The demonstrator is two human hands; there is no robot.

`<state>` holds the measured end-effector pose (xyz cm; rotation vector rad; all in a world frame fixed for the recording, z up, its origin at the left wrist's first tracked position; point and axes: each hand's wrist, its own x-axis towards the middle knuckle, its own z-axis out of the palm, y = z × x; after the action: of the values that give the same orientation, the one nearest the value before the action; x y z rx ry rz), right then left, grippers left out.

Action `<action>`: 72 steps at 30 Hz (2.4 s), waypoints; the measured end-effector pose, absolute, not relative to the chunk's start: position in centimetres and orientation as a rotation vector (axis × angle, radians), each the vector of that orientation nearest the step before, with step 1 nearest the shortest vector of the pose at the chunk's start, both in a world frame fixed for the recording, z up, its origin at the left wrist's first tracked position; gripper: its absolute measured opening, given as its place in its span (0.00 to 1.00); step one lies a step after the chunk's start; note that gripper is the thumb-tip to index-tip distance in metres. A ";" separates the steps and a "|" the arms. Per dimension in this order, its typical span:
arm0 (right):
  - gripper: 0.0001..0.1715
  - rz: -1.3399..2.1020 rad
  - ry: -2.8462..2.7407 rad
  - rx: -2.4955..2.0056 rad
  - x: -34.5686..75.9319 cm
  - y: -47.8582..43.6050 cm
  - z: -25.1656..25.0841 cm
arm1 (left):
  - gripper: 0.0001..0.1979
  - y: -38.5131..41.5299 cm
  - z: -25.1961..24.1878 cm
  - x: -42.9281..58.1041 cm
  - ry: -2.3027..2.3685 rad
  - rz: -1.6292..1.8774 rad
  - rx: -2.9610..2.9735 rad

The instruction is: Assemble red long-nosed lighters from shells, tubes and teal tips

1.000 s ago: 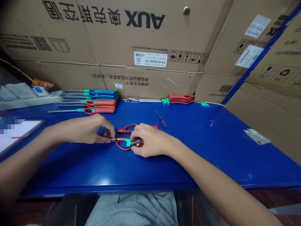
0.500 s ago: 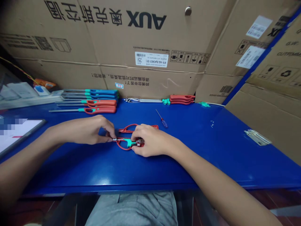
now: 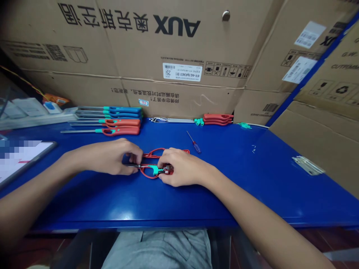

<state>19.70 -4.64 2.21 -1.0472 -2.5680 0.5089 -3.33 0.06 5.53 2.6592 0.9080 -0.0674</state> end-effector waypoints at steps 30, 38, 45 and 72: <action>0.16 0.406 -2.331 -1.390 26.1 -1.1 3.9 | 0.16 0.0 5.1 -2.7 0.925 0.073 2.652; 0.13 0.334 -2.434 -1.469 24.2 -1.2 2.5 | 0.14 1.9 3.1 -3.2 1.003 0.347 2.857; 0.04 0.349 -2.361 -1.362 23.9 -1.3 2.2 | 0.09 2.4 2.0 -3.2 0.938 0.395 2.864; 0.14 1.264 -2.213 -1.538 25.4 -2.4 5.7 | 0.12 2.2 3.6 -3.7 0.996 0.736 2.790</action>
<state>25.39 -2.45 5.65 -1.5379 -2.2131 1.2643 -3.71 2.23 3.55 2.7904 0.9963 0.7364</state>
